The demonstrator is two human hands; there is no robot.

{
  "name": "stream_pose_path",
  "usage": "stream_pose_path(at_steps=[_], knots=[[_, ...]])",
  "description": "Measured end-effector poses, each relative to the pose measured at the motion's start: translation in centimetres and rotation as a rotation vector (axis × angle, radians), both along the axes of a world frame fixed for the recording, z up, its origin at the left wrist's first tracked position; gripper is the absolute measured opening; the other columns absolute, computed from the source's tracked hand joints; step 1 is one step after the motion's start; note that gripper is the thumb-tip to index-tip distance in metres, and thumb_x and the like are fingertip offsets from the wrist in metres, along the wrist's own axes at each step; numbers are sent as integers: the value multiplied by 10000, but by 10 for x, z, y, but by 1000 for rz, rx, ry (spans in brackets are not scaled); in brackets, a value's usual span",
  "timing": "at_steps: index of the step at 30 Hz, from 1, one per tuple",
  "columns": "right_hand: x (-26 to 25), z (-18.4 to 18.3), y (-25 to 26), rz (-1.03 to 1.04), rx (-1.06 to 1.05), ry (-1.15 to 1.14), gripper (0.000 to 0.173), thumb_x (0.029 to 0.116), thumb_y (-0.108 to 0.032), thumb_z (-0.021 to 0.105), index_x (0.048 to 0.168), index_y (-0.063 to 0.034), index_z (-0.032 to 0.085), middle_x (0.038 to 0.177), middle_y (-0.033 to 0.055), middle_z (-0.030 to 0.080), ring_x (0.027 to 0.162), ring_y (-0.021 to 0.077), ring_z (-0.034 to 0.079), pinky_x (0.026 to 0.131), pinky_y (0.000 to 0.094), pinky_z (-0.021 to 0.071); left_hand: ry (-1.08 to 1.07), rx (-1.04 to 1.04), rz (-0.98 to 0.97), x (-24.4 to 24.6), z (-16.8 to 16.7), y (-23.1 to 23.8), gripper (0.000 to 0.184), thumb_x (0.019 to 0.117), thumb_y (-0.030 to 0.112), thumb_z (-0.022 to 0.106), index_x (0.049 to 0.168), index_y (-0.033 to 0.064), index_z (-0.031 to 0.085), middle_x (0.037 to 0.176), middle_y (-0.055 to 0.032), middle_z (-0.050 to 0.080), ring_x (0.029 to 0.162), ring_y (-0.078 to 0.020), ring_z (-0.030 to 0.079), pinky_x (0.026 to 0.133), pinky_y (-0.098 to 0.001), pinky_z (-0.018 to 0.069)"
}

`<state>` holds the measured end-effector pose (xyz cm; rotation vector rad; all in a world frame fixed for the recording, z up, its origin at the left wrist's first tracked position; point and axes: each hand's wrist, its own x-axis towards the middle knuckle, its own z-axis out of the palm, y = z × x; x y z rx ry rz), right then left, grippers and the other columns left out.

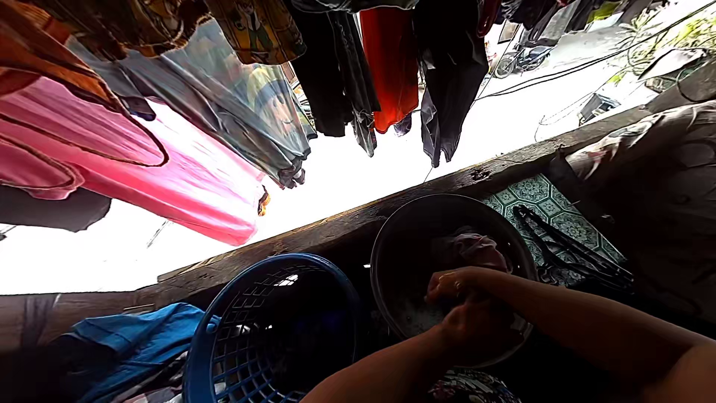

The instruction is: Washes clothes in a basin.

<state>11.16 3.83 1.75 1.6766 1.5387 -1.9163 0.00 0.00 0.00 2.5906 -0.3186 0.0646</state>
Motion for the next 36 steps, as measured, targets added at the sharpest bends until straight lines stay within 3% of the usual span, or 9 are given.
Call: stream_pose_path(at_steps=[6, 12, 15, 18, 21, 23, 26, 29, 36], knots=[[-14, -32, -10, 137, -8, -175, 465, 1110, -273, 417, 1152, 138, 629, 1172, 325, 626, 1125, 428, 598, 970, 598, 429, 233, -58, -2, -3, -19, -13, 324, 1069, 179, 448, 1163, -24, 683, 1184, -207, 698, 1195, -365, 637, 1049, -521, 463], [-15, -44, -1, -194, 157, 66, 519, 1124, -345, 385, 1137, 101, 649, 1075, 233, 648, 969, 265, 594, 924, 465, 456, 14, -60, 27, -30, -18, 17, 135, 962, 65, 617, 1010, 94, 740, 1079, -107, 729, 1141, -322, 654, 1018, -492, 496], [-1, -26, 9, -470, 456, 35, 419, 1116, -294, 426, 1173, 51, 657, 1089, 215, 682, 1019, 279, 642, 962, 483, 486, -237, -127, 372, -64, 14, 57, 145, 764, 84, 771, 876, 170, 740, 928, -32, 726, 978, -257, 678, 869, -499, 529], [33, -8, 1, -494, 774, -471, 355, 984, -307, 685, 1224, -44, 685, 1172, 258, 660, 1147, 448, 614, 947, 650, 496, -315, -249, 754, -126, 53, 101, 131, 685, 136, 759, 792, 158, 688, 891, 10, 697, 960, -186, 659, 917, -487, 510], [58, -3, -24, -515, 553, -744, 908, 797, -310, 892, 1567, -193, 425, 1506, 357, 394, 1358, 596, 385, 957, 798, 371, -250, -192, 1031, -199, 65, 135, 136, 673, 169, 708, 792, 136, 651, 865, 15, 656, 908, -177, 632, 833, -439, 524], [74, -29, -38, -527, 400, -735, 931, 834, -244, 861, 1603, -192, 339, 1402, 353, 514, 1272, 573, 501, 964, 754, 422, -91, -124, 1168, -242, 54, 148, 148, 663, 191, 694, 794, 124, 675, 850, -15, 659, 903, -240, 625, 805, -495, 486], [72, -36, -45, -523, 472, -582, 455, 903, -155, 770, 1297, 6, 610, 1135, 277, 680, 1087, 471, 650, 935, 667, 489, 386, -85, 1228, -286, 31, 160, 192, 744, 126, 743, 919, 48, 724, 983, -171, 689, 1060, -436, 598, 916, -656, 401], [47, -14, -45, -511, 758, -403, 277, 806, -33, 795, 1070, 14, 725, 952, 196, 720, 908, 371, 698, 806, 627, 538, 879, -119, 1184, -305, -7, 165, 307, 863, 216, 714, 1134, 73, 705, 1205, -194, 661, 1245, -432, 533, 1015, -647, 368], [2, 18, -16, -580, 885, -223, 306, 850, -111, 786, 1131, -23, 701, 905, 125, 721, 789, 259, 697, 712, 528, 568, 874, -498, 1330, -311, -108, 147, 820, 843, 455, 819, 1468, 41, 488, 1426, -309, 503, 1317, -460, 504, 1101, -591, 399]])
